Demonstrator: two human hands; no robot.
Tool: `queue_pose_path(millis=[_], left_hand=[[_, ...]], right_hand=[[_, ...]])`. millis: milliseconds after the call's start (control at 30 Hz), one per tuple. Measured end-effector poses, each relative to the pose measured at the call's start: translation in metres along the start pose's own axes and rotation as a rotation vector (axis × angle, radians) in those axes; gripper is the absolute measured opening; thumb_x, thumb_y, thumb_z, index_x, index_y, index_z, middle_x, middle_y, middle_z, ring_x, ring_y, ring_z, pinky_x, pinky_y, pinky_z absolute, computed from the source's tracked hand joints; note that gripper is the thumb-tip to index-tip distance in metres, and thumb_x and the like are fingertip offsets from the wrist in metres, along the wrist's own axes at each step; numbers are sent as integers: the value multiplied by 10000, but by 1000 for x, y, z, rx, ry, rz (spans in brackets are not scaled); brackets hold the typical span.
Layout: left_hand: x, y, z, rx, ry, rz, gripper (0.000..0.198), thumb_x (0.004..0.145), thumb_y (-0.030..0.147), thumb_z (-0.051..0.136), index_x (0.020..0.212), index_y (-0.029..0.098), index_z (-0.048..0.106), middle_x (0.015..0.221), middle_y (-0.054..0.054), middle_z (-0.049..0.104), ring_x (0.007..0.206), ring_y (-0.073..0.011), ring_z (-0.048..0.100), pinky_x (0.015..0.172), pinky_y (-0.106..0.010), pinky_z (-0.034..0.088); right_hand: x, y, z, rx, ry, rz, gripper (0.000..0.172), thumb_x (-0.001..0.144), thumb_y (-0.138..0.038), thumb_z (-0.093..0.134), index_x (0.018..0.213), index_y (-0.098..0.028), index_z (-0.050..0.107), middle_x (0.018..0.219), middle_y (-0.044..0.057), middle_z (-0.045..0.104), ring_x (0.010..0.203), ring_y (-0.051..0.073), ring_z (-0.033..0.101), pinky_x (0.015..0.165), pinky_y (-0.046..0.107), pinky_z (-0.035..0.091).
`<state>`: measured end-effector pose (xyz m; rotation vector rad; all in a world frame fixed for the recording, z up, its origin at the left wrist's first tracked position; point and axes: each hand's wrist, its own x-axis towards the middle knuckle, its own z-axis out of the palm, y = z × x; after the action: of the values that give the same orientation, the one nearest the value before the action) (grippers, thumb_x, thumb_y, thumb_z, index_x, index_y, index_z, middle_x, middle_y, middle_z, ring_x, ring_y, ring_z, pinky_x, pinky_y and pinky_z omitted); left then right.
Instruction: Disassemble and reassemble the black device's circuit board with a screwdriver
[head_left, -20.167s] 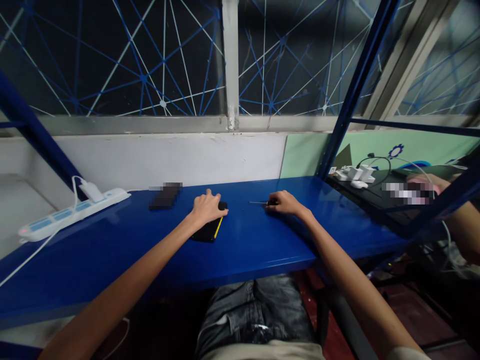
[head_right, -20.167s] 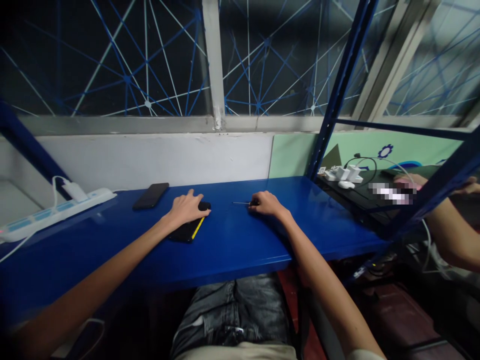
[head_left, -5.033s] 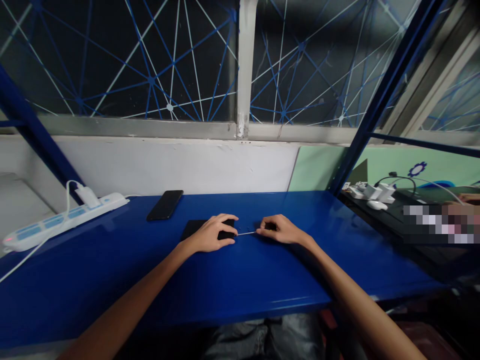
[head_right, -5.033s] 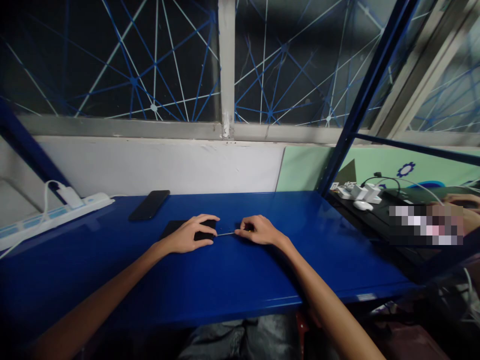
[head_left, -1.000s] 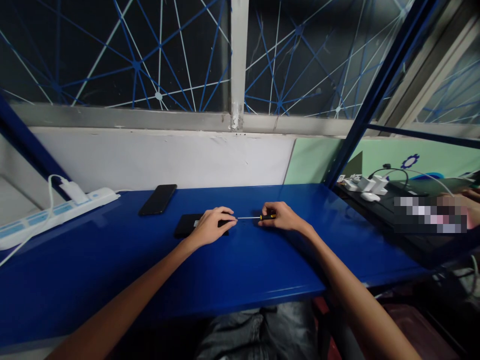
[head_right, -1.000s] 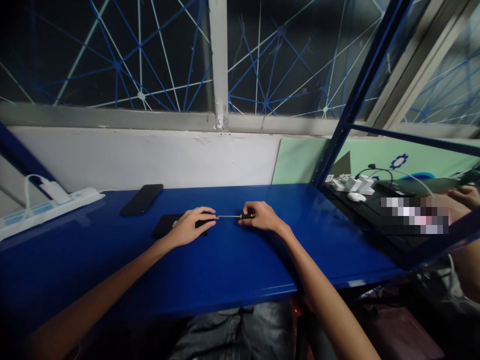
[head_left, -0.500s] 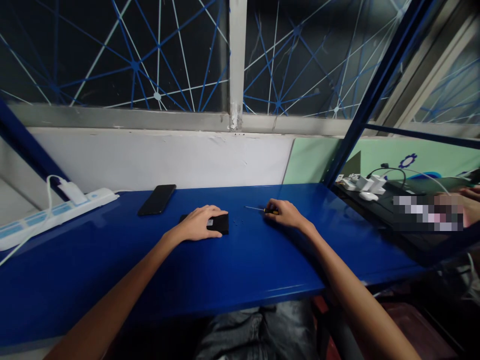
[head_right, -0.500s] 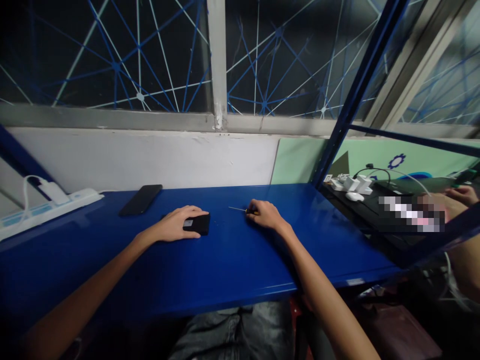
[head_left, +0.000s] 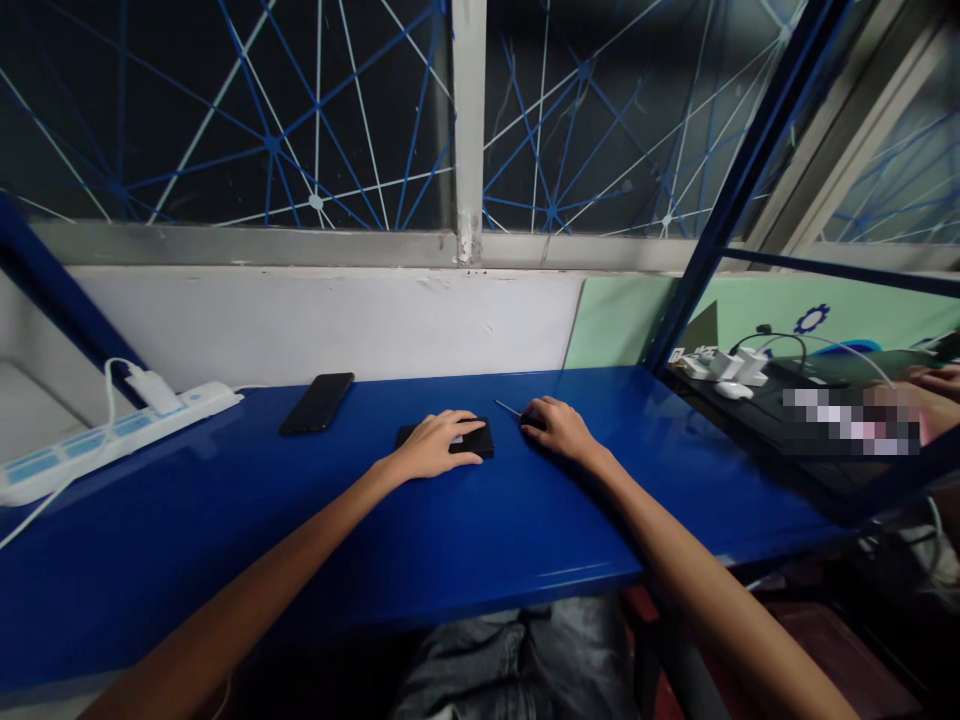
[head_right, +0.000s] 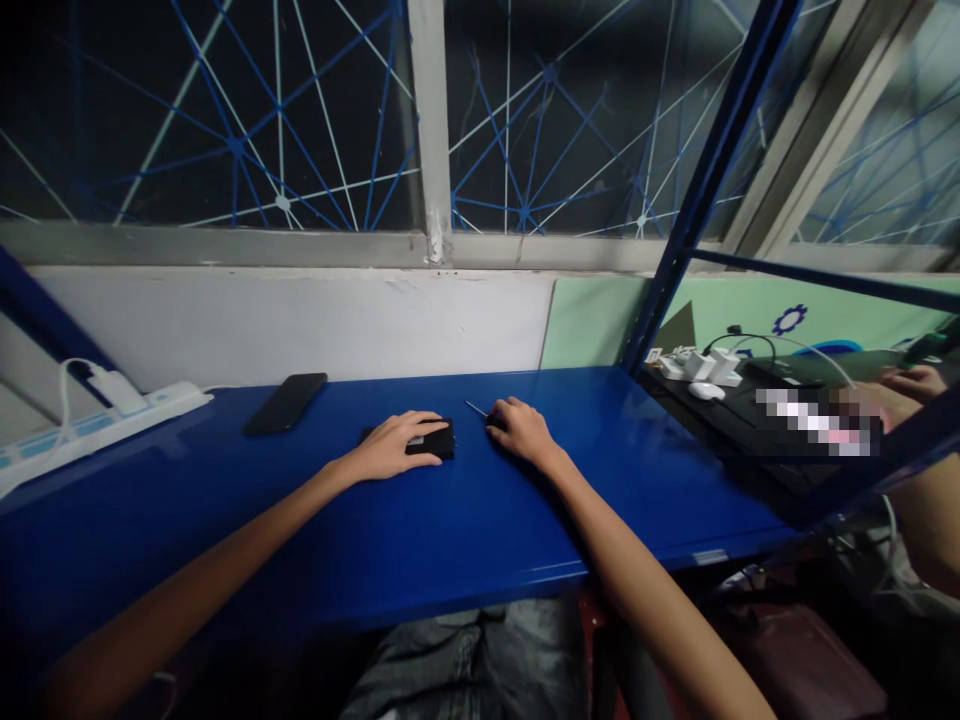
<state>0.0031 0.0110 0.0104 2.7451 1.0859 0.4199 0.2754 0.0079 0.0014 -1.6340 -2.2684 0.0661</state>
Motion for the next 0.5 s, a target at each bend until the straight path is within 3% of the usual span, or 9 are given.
queue_pose_path(millis=[200, 400, 500], left_hand=[[1, 1, 0, 34, -19, 19, 606, 892, 596, 522, 1416, 304, 436, 1465, -87, 445, 1299, -327, 440, 1028, -490, 347], [-38, -14, -12, 132, 16, -28, 603, 906, 584, 501, 1415, 265, 445, 1481, -113, 422, 1344, -341, 386, 1067, -516, 304], [-60, -28, -16, 215, 85, -46, 538, 928, 541, 496, 1380, 249, 487, 1462, -121, 447, 1332, -327, 409, 1062, -499, 320]], right_hand=[[-3, -8, 2, -102, 39, 29, 334, 902, -491, 521, 1067, -216, 614, 1006, 77, 636, 818, 206, 607, 590, 268, 339], [-4, -14, -9, -68, 175, -28, 506, 884, -619, 488, 1138, -199, 616, 1066, 107, 622, 993, 243, 576, 707, 286, 408], [4, -27, -15, -7, 128, -167, 590, 829, -674, 531, 1170, -201, 619, 1108, 113, 618, 1063, 261, 548, 792, 323, 438]])
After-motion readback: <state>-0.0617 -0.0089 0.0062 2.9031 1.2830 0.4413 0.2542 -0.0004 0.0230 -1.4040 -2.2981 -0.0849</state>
